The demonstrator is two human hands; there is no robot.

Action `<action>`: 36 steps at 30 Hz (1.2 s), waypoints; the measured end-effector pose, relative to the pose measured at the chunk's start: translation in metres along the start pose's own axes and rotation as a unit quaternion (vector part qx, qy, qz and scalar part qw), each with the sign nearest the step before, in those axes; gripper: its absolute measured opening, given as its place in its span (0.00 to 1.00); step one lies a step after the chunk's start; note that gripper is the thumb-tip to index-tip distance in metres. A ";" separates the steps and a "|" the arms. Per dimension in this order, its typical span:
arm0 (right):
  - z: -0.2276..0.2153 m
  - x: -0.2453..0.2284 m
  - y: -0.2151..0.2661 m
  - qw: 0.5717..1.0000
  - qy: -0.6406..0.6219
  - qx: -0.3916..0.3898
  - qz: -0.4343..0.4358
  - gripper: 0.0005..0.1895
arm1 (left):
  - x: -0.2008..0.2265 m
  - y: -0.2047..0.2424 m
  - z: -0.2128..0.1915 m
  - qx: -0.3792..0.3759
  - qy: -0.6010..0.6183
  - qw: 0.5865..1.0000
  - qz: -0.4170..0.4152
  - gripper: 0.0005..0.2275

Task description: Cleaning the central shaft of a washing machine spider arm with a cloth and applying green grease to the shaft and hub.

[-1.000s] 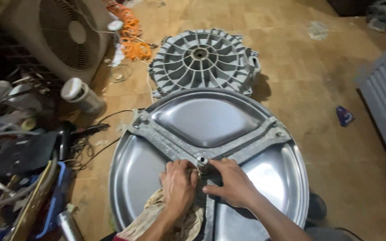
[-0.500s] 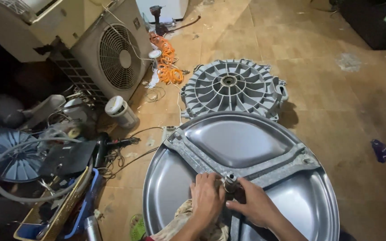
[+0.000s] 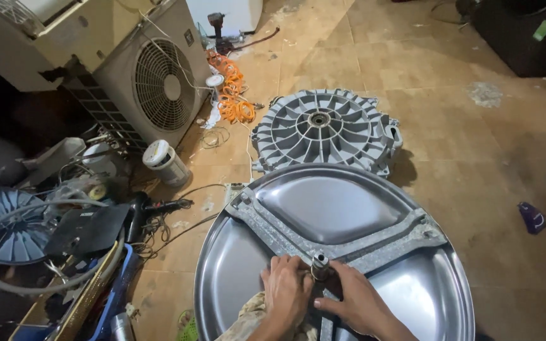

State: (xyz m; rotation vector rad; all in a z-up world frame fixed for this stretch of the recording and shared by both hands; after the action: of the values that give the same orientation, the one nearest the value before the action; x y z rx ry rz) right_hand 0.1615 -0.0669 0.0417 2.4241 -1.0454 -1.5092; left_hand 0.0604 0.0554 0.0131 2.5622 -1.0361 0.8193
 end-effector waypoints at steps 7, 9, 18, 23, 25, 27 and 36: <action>-0.002 -0.006 0.001 0.997 -0.075 -0.004 -0.026 0.29 | 0.001 0.001 -0.006 0.043 0.044 0.995 0.073 0.05; -0.002 -0.008 0.004 0.996 -0.078 0.004 -0.042 0.30 | 0.002 0.004 -0.008 0.077 0.023 0.993 0.089 0.07; 0.005 -0.022 0.005 1.000 -0.026 -0.017 -0.004 0.40 | 0.002 -0.009 -0.004 -0.012 -0.035 0.999 -0.008 0.04; 0.007 -0.005 -0.002 1.000 -0.007 -0.009 0.008 0.35 | 0.006 -0.015 -0.003 0.048 -0.072 0.995 0.041 0.05; 0.005 -0.011 0.002 1.000 -0.004 -0.006 0.011 0.34 | 0.007 -0.018 -0.002 0.066 -0.087 0.993 0.048 0.05; 0.004 -0.022 0.005 0.999 -0.031 -0.002 0.013 0.33 | 0.001 -0.019 -0.010 0.097 -0.065 0.993 0.012 0.05; 0.032 0.021 0.028 0.980 -0.179 0.037 0.080 0.16 | -0.012 0.037 -0.052 -0.131 0.355 0.912 -0.159 0.05</action>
State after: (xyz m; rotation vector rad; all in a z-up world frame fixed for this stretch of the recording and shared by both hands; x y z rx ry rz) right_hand 0.1272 -0.0918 0.0217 2.0955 -1.3451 -1.9235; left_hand 0.0063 0.0579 0.0489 1.8762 -0.4430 1.2692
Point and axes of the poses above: each hand's wrist, its own y-axis away from the middle knuckle, its own z-axis out of the palm, x = y × z, the point moved 7 cm from there along -y, towards the middle knuckle, and after that the axes turned 1 degree about x, right-handed, at the moved point
